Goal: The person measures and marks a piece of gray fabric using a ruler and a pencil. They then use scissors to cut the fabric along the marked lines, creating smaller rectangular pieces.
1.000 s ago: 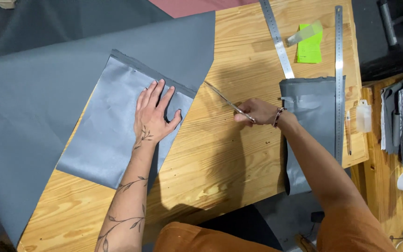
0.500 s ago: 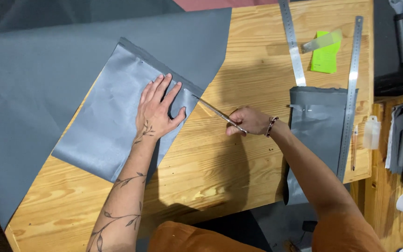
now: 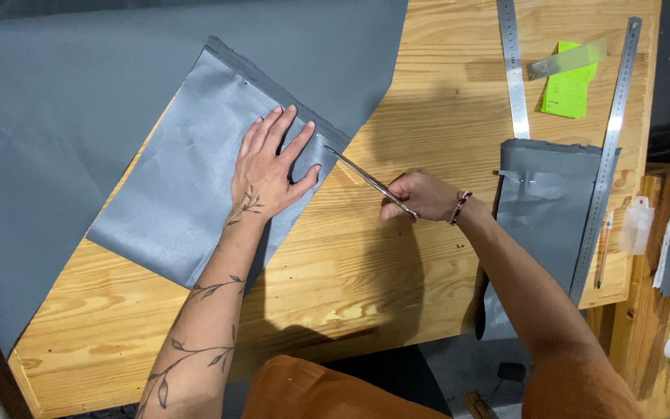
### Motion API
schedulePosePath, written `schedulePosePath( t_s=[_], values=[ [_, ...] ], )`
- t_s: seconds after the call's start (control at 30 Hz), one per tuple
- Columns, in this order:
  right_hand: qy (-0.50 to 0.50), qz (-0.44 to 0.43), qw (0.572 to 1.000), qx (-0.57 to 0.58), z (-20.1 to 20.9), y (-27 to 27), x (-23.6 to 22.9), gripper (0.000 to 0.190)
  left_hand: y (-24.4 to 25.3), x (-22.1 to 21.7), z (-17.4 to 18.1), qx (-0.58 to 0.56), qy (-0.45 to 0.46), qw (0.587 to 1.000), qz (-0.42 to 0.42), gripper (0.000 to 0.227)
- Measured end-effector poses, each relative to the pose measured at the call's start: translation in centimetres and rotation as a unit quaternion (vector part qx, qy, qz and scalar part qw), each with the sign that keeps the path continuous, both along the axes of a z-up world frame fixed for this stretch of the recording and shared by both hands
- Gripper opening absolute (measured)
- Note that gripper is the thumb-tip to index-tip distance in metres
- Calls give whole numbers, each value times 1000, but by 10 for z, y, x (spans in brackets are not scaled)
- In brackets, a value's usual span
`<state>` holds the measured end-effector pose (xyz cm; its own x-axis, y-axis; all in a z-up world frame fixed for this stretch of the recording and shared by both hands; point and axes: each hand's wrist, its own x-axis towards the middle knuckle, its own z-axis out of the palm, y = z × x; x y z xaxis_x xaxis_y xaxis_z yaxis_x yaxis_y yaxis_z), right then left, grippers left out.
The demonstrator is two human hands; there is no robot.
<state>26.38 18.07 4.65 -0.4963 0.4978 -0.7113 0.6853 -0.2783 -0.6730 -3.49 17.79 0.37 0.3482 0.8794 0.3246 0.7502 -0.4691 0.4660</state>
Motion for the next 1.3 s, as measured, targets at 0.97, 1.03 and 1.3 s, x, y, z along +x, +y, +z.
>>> schedulePosePath(
  t_s=[0.97,1.03,1.3],
  values=[
    [14,-2,1000,-4,-3,-1,5,46,0,0,0,-13,2,1000,-9,58],
    [12,-3,1000,-5,-1,0,4,46,0,0,1,-13,4,1000,-8,58],
    [-14,-7,1000,2,-11,-2,9,44,0,0,-2,-3,5,1000,-6,58]
  ],
)
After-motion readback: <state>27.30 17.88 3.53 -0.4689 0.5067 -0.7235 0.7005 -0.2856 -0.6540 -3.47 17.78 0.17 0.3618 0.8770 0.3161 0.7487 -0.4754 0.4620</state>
